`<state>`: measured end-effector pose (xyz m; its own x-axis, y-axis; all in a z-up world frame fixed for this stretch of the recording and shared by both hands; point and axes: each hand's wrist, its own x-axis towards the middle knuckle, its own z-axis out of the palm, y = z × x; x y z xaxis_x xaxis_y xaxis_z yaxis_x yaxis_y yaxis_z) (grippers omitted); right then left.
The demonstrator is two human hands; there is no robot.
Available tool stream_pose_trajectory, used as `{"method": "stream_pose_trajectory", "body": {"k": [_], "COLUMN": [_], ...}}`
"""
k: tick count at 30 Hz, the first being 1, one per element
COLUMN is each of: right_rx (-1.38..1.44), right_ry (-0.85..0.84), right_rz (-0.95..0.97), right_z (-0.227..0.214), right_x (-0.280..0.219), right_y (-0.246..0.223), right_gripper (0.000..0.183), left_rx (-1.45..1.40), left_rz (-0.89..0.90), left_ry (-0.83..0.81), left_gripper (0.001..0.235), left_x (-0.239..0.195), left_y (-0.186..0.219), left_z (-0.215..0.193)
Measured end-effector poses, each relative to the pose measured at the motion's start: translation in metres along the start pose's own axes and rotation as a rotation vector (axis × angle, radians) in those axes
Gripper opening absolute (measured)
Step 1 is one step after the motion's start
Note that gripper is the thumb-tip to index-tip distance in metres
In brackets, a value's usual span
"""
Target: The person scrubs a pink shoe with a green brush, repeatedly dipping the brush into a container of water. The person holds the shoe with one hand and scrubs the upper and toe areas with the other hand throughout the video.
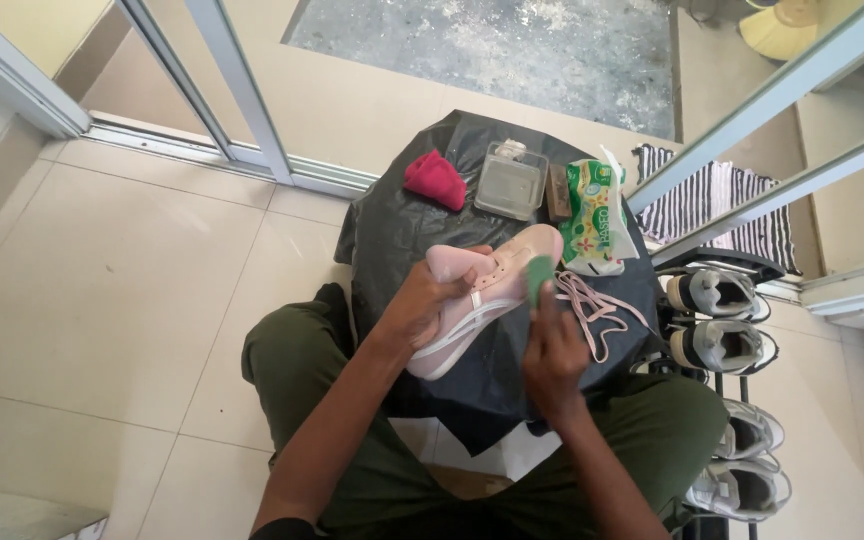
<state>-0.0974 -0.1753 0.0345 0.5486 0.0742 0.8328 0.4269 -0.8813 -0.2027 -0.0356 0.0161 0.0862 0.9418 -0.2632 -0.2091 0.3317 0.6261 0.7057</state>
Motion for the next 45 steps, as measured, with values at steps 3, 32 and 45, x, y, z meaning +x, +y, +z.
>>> {"method": "stream_pose_trajectory", "body": {"k": [3, 32, 45], "right_rx": [0.028, -0.238, -0.204], "right_ry": [-0.070, -0.977, -0.955], "right_rz": [-0.042, 0.189, 0.156], "right_z": [-0.010, 0.176, 0.150], "right_x": [-0.013, 0.121, 0.132], "right_y": [-0.018, 0.159, 0.151], "right_gripper": [0.037, 0.026, 0.032], "left_rx": [0.465, 1.636, 1.172], "left_rz": [0.172, 0.204, 0.453], "left_ry": [-0.171, -1.041, -0.285], "left_gripper": [0.039, 0.073, 0.075], "left_x": [0.003, 0.056, -0.014], "left_y": [0.017, 0.016, 0.027], "left_z": [-0.011, -0.039, -0.041]}}
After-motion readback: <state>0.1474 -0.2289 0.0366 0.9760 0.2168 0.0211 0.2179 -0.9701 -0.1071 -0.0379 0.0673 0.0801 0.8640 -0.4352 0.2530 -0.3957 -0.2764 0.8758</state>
